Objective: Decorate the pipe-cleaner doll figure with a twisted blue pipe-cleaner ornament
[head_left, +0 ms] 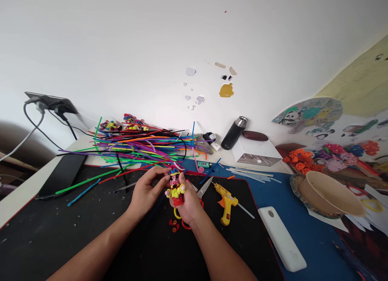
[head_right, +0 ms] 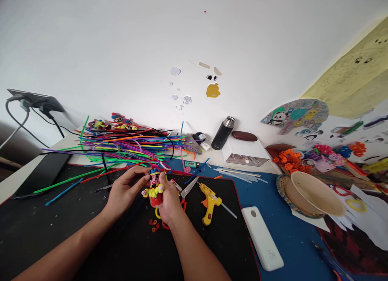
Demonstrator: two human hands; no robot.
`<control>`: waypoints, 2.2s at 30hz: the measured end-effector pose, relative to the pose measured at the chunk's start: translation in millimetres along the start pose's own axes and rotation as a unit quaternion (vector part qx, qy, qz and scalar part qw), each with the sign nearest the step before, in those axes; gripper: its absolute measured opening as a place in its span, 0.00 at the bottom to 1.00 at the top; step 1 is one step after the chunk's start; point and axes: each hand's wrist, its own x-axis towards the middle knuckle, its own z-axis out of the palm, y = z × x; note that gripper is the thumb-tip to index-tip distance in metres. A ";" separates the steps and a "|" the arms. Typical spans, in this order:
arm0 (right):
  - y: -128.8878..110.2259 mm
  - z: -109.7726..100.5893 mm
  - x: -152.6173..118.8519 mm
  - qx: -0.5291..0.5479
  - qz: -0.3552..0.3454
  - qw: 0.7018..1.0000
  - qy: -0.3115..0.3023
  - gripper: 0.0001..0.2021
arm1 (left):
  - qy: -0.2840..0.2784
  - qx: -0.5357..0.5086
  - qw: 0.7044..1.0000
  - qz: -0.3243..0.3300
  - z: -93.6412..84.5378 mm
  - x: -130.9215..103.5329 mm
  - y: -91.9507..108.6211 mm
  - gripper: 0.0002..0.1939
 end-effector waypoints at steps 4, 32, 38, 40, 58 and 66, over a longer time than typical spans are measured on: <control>1.1 -0.2 0.1 0.007 -0.005 1.000 -0.007 0.31 | -0.009 0.010 1.000 0.000 0.4 -1.8 -0.5 0.15; 3.1 -7.1 -5.6 -0.012 0.088 0.992 -0.087 0.28 | -0.166 -0.395 0.872 -0.236 -2.3 7.9 -12.3 0.20; 4.9 -9.3 -3.9 -0.013 0.093 0.992 -0.088 0.29 | -0.165 -0.402 0.865 -0.251 0.1 6.4 -14.0 0.21; 5.7 -9.9 -3.6 -0.016 0.093 0.991 -0.097 0.31 | -0.163 -0.404 0.864 -0.251 0.7 6.2 -13.4 0.20; 7.5 -9.8 -4.1 -0.024 0.082 0.991 -0.100 0.28 | -0.137 -0.418 0.862 -0.250 5.4 4.6 -15.0 0.20; 6.3 -11.1 -1.3 -0.015 0.103 0.990 -0.093 0.29 | -0.131 -0.428 0.857 -0.255 2.8 3.9 -20.2 0.23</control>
